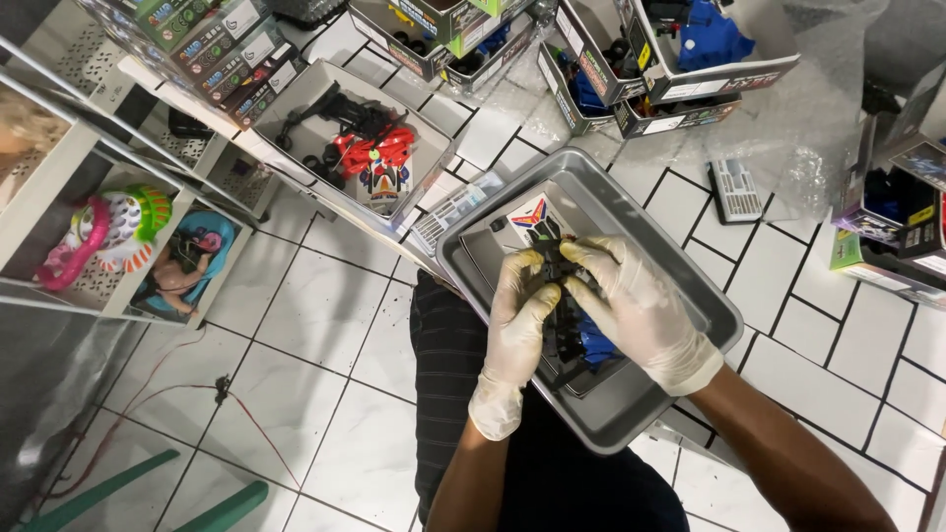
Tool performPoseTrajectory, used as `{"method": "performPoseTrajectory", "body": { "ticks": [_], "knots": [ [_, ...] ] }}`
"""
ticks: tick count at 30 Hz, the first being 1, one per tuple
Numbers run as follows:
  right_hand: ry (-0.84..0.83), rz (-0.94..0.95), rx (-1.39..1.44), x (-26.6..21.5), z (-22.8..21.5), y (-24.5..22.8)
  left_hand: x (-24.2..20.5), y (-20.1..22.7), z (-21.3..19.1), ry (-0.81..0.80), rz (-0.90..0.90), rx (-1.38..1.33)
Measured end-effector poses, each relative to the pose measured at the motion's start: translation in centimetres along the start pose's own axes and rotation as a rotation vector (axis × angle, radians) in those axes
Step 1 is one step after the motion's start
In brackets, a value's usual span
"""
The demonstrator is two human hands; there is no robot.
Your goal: Assembling a plastic toy car by fitting various components like gears and body parts onto a chassis.
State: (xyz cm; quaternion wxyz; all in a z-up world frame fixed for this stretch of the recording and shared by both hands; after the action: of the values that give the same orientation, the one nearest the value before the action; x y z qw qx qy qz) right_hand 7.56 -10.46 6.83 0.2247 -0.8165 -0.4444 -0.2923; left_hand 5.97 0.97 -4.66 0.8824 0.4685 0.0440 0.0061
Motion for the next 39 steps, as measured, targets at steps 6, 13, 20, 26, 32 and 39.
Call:
{"method": "performPoseTrajectory", "body": {
  "ticks": [6,13,20,26,32,39],
  "knots": [
    [-0.056,-0.08,-0.239,-1.0,0.4,-0.5,-0.7,1.9,1.6,0.02,0.013,0.08],
    [-0.173,-0.065,-0.353,-3.3,2.7,1.3,-1.0,2.2,2.7,0.103,0.041,0.219],
    [-0.201,-0.085,-0.492,-4.1,4.7,2.4,-0.7,2.4,2.3,0.107,0.067,0.283],
    [-0.14,-0.109,-0.279,-0.5,1.2,0.2,-0.8,2.8,2.2,0.12,0.072,0.217],
    [-0.202,-0.121,-0.386,-3.3,3.2,1.9,-0.9,2.3,2.2,0.118,0.054,0.238],
    [-0.109,0.064,-0.169,-3.1,3.2,2.6,-0.8,1.8,2.2,0.141,0.058,0.324]
  ]
}}
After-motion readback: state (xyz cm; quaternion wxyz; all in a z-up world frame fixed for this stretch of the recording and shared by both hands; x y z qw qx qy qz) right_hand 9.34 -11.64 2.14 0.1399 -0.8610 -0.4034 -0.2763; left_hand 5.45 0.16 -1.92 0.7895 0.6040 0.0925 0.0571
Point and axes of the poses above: each hand's wrist, its own x-axis towards the middle knuckle, its own z-axis out of the palm, y = z × x, the point moved 5 cm from there along x, towards the middle knuckle, and after that the axes turned 12 degrees about -z, right-handed, at the moved point
